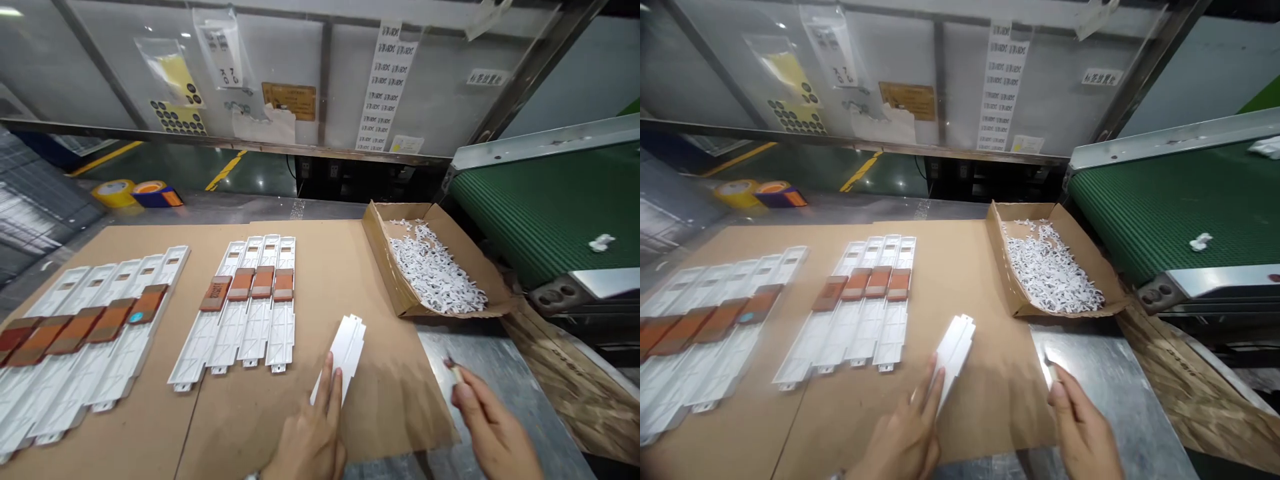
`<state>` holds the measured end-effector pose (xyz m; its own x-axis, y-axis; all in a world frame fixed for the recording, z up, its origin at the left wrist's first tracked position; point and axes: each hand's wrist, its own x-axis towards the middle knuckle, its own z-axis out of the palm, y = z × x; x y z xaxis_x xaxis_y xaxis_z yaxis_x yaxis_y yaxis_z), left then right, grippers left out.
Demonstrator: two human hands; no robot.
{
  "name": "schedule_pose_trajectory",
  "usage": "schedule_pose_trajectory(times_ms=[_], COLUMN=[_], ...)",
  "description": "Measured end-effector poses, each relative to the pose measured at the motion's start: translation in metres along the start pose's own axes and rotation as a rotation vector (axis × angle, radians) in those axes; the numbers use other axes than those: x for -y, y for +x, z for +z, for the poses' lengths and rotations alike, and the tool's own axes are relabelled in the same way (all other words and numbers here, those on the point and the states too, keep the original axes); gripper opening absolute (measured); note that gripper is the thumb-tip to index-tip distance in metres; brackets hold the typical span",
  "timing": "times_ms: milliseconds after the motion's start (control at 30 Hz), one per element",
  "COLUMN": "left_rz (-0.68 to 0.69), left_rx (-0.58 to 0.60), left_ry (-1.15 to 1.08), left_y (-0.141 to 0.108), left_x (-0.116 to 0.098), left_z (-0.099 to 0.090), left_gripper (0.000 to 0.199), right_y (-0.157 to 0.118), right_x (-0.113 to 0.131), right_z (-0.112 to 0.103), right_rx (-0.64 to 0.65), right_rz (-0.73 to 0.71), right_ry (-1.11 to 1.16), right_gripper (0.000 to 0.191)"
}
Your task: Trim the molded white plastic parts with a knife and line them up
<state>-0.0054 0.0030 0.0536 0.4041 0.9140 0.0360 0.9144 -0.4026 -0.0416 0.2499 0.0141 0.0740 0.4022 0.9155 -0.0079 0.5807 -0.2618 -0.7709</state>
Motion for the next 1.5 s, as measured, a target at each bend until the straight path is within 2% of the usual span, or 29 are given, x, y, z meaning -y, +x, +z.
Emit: schedule_pose_trajectory(times_ms=[100,167,233,333,467,833,1233,1500], left_rz=[-0.009,-0.013,-0.003,0.027,0.054,0.093,0.075,0.076], left_rx=[0.012,-0.022,-0.051,-0.066,-0.083,-0.036,-0.065,-0.068], left_ry=[0.037,0.036,0.006,-0.048,-0.021,-0.052,-0.066,-0.058], left_y=[-0.001,0.002,0.004,0.007,0.009,0.013,0.013,0.014], left_x=[-0.011,-0.015,-0.014,-0.009,-0.004,-0.001,-0.002,-0.002], left_z=[0.019,0.023,0.024,0.023,0.022,0.022,0.023,0.022], left_gripper=[0.062,0.057,0.056,0.066,0.070,0.068,0.067,0.068], right_y=[0.002,0.005,0.008,0.010,0.005,0.001,0.007,0.009], right_x=[0.014,0.024,0.034,0.040,0.039,0.047,0.055,0.056], right_z=[0.037,0.053,0.062,0.070,0.079,0.087,0.092,0.091], right_rx=[0.200,0.267,0.299,0.342,0.395,0.460,0.391,0.405], right_rz=[-0.251,-0.369,-0.452,-0.549,-0.660,-0.716,-0.781,-0.787], right_ry=[-0.185,-0.307,-0.447,-0.637,-0.753,-0.801,-0.779,-0.802], right_gripper=[0.041,0.038,0.036,0.033,0.031,0.031,0.041,0.043])
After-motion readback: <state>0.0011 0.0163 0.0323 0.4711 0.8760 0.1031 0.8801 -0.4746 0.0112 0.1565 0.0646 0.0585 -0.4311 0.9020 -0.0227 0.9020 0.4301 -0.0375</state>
